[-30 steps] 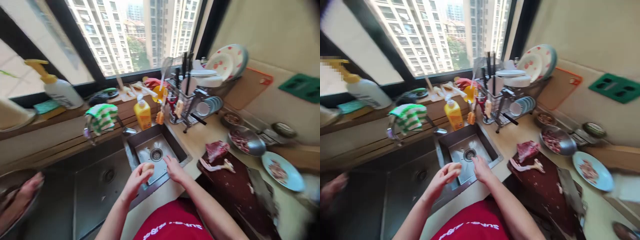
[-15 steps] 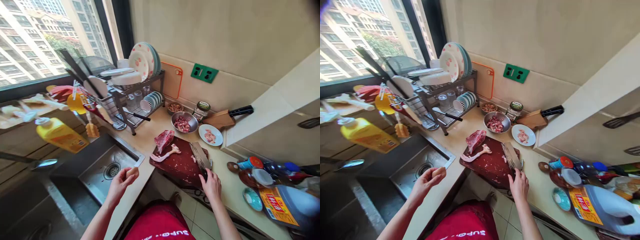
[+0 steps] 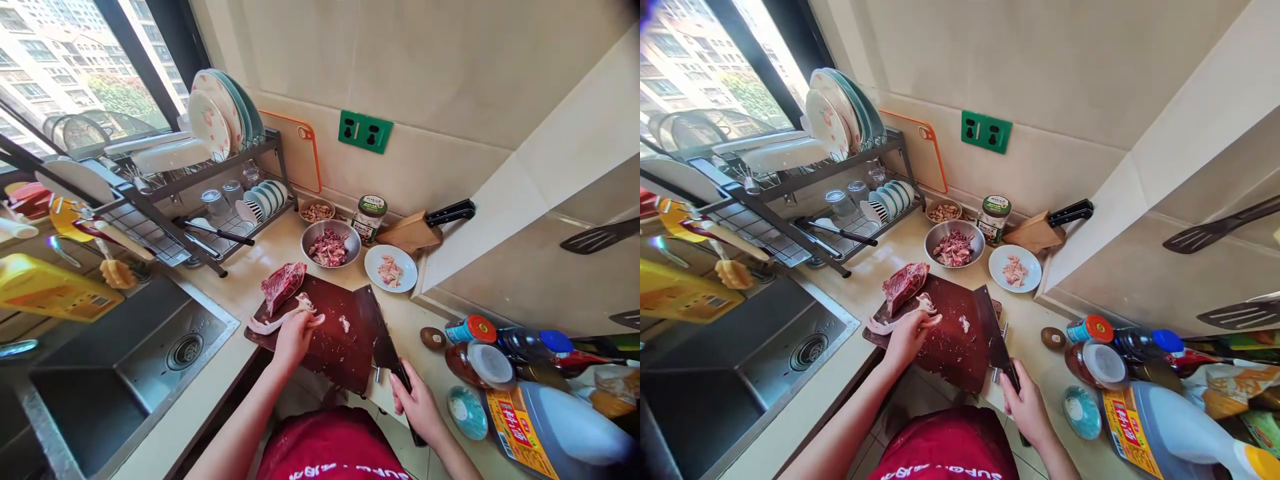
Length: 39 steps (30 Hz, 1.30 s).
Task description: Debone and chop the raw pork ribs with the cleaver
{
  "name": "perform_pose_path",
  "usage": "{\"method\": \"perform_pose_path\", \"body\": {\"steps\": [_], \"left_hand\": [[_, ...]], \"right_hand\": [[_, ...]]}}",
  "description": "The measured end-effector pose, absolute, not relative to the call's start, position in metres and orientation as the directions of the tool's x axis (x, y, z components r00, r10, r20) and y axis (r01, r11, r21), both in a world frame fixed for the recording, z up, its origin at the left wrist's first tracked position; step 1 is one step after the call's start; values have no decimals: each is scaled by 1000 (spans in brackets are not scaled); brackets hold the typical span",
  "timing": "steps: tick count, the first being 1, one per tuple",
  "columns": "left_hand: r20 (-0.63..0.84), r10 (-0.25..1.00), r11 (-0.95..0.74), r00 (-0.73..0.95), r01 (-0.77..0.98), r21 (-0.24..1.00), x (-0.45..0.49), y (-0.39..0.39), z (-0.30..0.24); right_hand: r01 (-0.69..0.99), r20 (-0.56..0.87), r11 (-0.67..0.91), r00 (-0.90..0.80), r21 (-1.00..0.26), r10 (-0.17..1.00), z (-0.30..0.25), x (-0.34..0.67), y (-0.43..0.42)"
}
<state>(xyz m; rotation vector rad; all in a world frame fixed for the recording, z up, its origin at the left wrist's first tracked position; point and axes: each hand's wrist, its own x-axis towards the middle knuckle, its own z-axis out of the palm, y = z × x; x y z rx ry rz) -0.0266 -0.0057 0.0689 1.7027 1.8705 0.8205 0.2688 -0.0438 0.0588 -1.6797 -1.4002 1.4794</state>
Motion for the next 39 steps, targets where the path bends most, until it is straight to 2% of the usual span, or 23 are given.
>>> {"method": "perform_pose_path", "body": {"steps": [3, 6, 10, 14, 19, 27, 33, 39], "left_hand": [[2, 1000, 0, -1, 888, 461, -20, -4, 58], [-48, 996, -51, 74, 923, 381, -5, 1, 52], [-116, 985, -52, 130, 857, 513, 27, 26, 42], [-194, 963, -24, 186, 780, 626, 45, 46, 30], [-223, 956, 9, 192, 740, 673, 46, 35, 24], [-149, 982, 43, 113, 639, 768, 54, 27, 11], [-114, 987, 25, 110, 606, 795, 55, 23, 9], [-139, 980, 19, 145, 620, 785, 60, 21, 8]], "right_hand": [[152, -583, -564, -161, -812, 796, 45, 292, -64], [47, -664, -668, -174, -743, 727, 18, 306, -86], [-22, -671, -683, -162, -731, 723, -10, 297, -100], [-25, -676, -682, -110, -731, 729, -12, 267, -90], [26, -672, -672, -86, -740, 736, -7, 248, -80], [79, -648, -643, -96, -762, 756, -13, 251, -81], [41, -636, -634, -57, -772, 770, -9, 241, -87], [-28, -630, -630, -4, -776, 777, -10, 225, -97]]}}
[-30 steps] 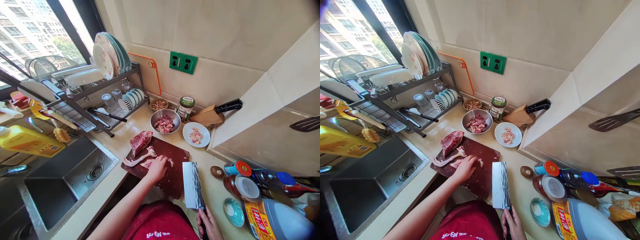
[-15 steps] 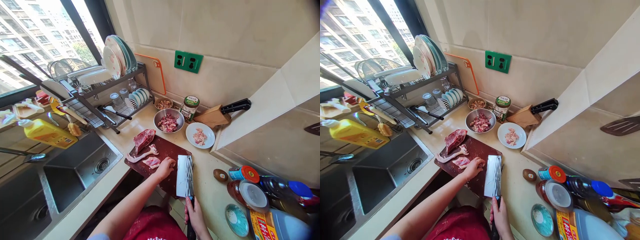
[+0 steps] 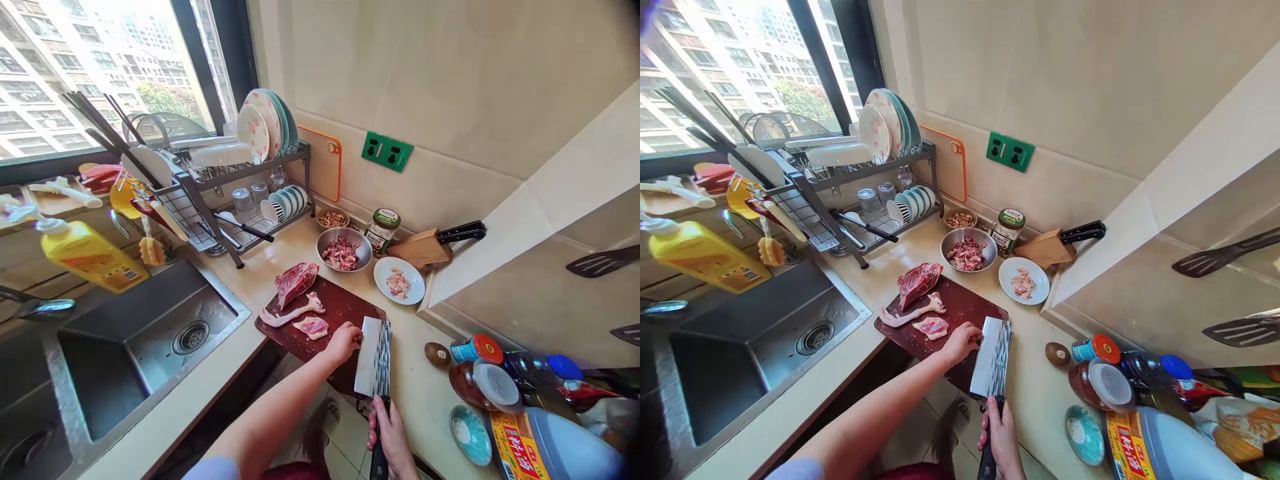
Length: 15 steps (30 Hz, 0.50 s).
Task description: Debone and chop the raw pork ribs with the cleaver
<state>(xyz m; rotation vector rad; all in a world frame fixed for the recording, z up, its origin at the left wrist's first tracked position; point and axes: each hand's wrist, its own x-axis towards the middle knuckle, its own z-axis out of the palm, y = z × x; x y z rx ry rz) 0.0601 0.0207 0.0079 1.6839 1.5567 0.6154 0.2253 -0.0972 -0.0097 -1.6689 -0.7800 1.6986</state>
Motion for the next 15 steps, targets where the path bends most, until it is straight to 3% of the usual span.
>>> {"method": "perform_pose_path", "body": {"steps": [7, 15], "left_hand": [[-157, 988, 126, -10, 648, 751, 51, 21, 7], [-159, 980, 36, 118, 682, 730, 43, 26, 14]], "right_hand": [[-55, -651, -649, 15, -759, 759, -20, 233, -105], [35, -633, -632, -17, -774, 774, -12, 212, -96]]}}
